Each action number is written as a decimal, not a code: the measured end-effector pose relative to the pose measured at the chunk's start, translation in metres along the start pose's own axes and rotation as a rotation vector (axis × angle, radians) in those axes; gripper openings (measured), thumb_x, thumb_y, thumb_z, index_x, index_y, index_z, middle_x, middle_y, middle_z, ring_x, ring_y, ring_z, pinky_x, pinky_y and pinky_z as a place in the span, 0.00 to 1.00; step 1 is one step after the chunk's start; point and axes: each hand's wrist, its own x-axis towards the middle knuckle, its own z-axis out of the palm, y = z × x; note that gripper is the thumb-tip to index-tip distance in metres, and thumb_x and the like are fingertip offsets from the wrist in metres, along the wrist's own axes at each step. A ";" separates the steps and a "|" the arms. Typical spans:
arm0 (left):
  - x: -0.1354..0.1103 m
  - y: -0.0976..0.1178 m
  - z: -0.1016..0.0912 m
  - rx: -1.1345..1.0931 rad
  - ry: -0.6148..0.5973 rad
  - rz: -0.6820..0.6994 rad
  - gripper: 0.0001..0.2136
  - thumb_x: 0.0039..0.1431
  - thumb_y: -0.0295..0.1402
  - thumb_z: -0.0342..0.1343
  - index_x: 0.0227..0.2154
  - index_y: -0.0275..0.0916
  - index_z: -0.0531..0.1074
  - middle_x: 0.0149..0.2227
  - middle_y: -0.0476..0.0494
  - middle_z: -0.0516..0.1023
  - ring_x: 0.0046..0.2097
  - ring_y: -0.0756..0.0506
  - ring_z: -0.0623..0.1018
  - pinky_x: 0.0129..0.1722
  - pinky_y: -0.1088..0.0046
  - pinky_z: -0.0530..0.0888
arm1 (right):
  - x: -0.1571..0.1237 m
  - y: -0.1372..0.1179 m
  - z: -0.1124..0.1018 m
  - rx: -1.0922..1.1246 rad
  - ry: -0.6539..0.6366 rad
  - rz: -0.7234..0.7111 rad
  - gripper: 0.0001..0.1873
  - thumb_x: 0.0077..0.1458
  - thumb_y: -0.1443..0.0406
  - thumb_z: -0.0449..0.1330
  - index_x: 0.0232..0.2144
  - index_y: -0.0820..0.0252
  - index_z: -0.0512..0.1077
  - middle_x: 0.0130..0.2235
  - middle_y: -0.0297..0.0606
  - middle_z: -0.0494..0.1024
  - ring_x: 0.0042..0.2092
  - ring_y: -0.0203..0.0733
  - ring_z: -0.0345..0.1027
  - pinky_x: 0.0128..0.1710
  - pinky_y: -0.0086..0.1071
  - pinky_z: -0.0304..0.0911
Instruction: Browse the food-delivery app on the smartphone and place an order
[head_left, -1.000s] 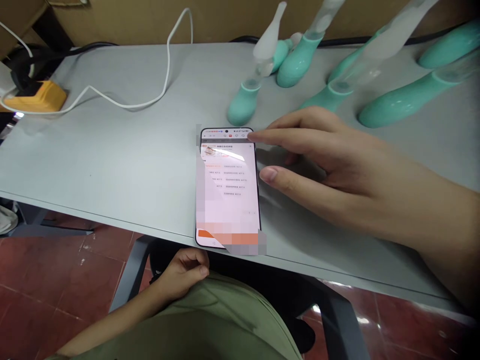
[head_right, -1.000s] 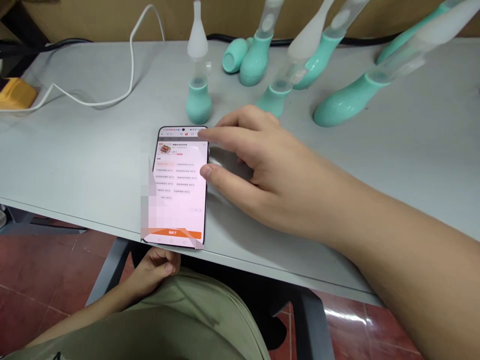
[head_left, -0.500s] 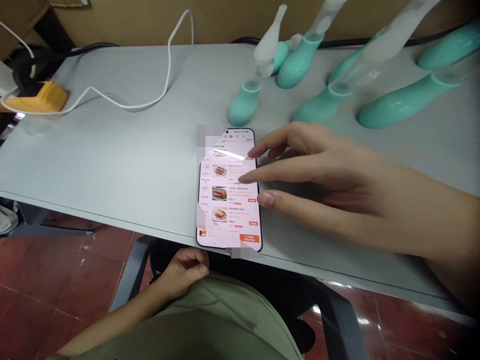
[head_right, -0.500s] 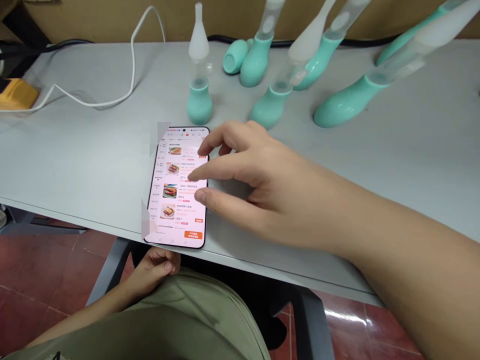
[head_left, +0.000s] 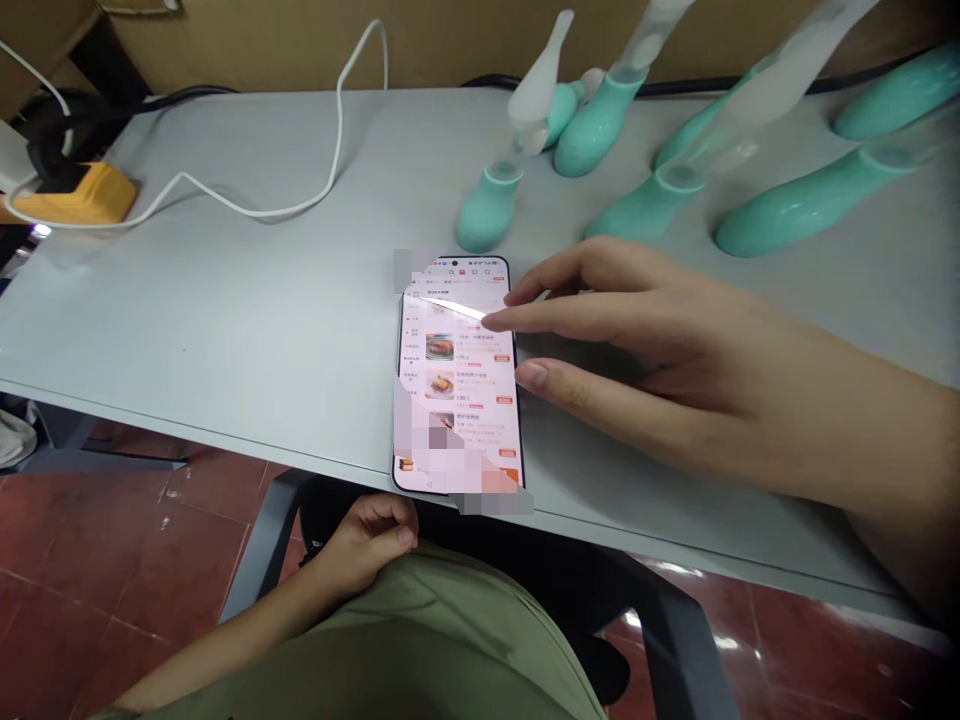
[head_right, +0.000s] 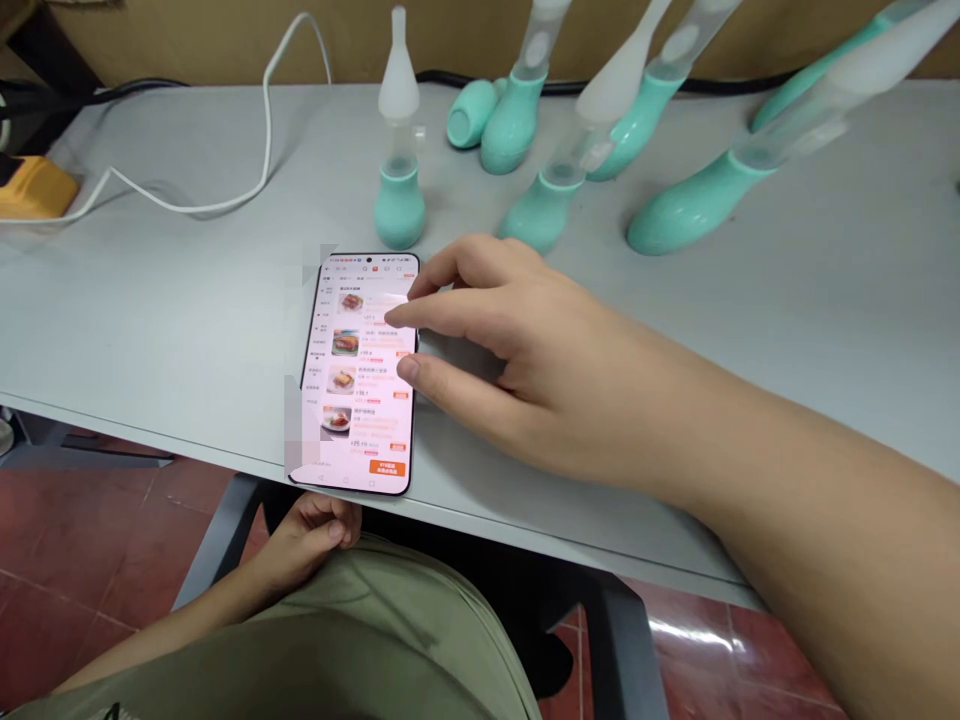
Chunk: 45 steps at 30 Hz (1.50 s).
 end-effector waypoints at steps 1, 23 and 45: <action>0.000 0.000 0.000 -0.002 0.003 -0.004 0.19 0.60 0.47 0.70 0.28 0.36 0.74 0.27 0.50 0.71 0.31 0.50 0.67 0.35 0.74 0.64 | 0.000 0.000 0.000 0.002 0.006 0.004 0.19 0.66 0.55 0.60 0.56 0.45 0.79 0.54 0.44 0.78 0.55 0.57 0.75 0.54 0.55 0.74; 0.000 0.002 0.004 0.005 0.012 -0.033 0.21 0.59 0.49 0.71 0.27 0.36 0.72 0.26 0.50 0.69 0.31 0.50 0.66 0.34 0.73 0.64 | 0.002 0.002 0.001 -0.028 0.025 -0.061 0.17 0.67 0.58 0.59 0.55 0.51 0.80 0.54 0.47 0.78 0.54 0.53 0.76 0.53 0.52 0.75; 0.001 0.005 0.006 0.030 0.033 -0.037 0.23 0.57 0.51 0.70 0.25 0.37 0.71 0.25 0.50 0.68 0.30 0.50 0.66 0.33 0.73 0.64 | 0.002 0.002 -0.001 -0.016 0.014 -0.046 0.17 0.65 0.58 0.61 0.54 0.47 0.81 0.54 0.45 0.78 0.54 0.56 0.76 0.52 0.55 0.75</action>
